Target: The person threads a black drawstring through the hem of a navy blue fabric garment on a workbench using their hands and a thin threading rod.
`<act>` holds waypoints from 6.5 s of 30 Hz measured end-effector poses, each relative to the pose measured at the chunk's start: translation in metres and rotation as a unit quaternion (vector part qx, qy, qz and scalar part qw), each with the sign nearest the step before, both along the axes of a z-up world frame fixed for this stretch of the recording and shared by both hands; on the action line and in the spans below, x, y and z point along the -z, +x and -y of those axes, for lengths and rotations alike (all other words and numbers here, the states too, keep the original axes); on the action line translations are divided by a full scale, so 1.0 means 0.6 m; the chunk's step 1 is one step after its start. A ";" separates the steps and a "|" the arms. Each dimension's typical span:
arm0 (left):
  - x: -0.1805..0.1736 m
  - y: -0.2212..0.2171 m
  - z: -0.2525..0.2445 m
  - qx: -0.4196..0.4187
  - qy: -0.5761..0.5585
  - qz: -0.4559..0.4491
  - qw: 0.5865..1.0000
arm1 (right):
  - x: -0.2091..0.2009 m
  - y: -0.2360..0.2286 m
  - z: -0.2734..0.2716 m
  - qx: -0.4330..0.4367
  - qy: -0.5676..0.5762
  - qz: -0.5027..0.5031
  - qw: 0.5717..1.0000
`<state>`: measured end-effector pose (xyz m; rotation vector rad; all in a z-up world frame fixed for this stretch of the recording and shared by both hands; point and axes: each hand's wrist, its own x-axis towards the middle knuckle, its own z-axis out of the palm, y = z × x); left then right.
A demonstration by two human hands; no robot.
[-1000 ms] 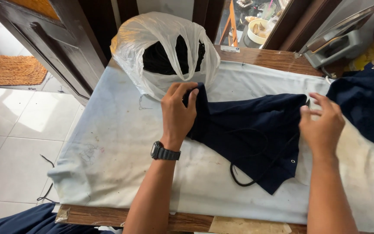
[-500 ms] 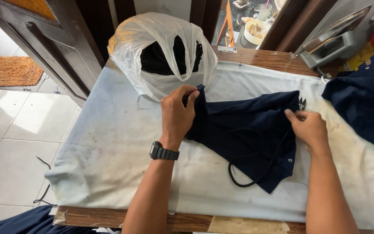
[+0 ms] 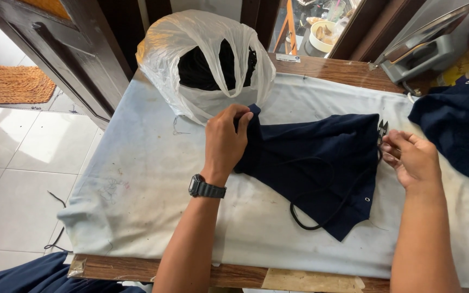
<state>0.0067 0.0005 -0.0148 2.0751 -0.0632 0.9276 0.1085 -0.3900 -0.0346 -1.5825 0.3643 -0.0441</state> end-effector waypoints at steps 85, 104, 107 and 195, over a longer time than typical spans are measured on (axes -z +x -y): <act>-0.060 -0.050 0.074 0.324 -0.071 -0.047 0.942 | -0.037 -0.158 -0.221 -0.335 -0.171 0.398 0.837; -0.036 -0.030 0.059 0.286 0.058 -0.067 0.954 | -0.016 -0.136 -0.236 -0.284 -0.267 0.417 0.821; -0.037 -0.037 0.067 0.298 0.030 -0.073 0.951 | -0.018 -0.140 -0.238 -0.294 -0.269 0.428 0.811; -0.024 -0.016 -0.004 0.000 -0.211 -0.007 0.978 | -0.021 -0.034 -0.046 0.154 -0.357 0.426 0.817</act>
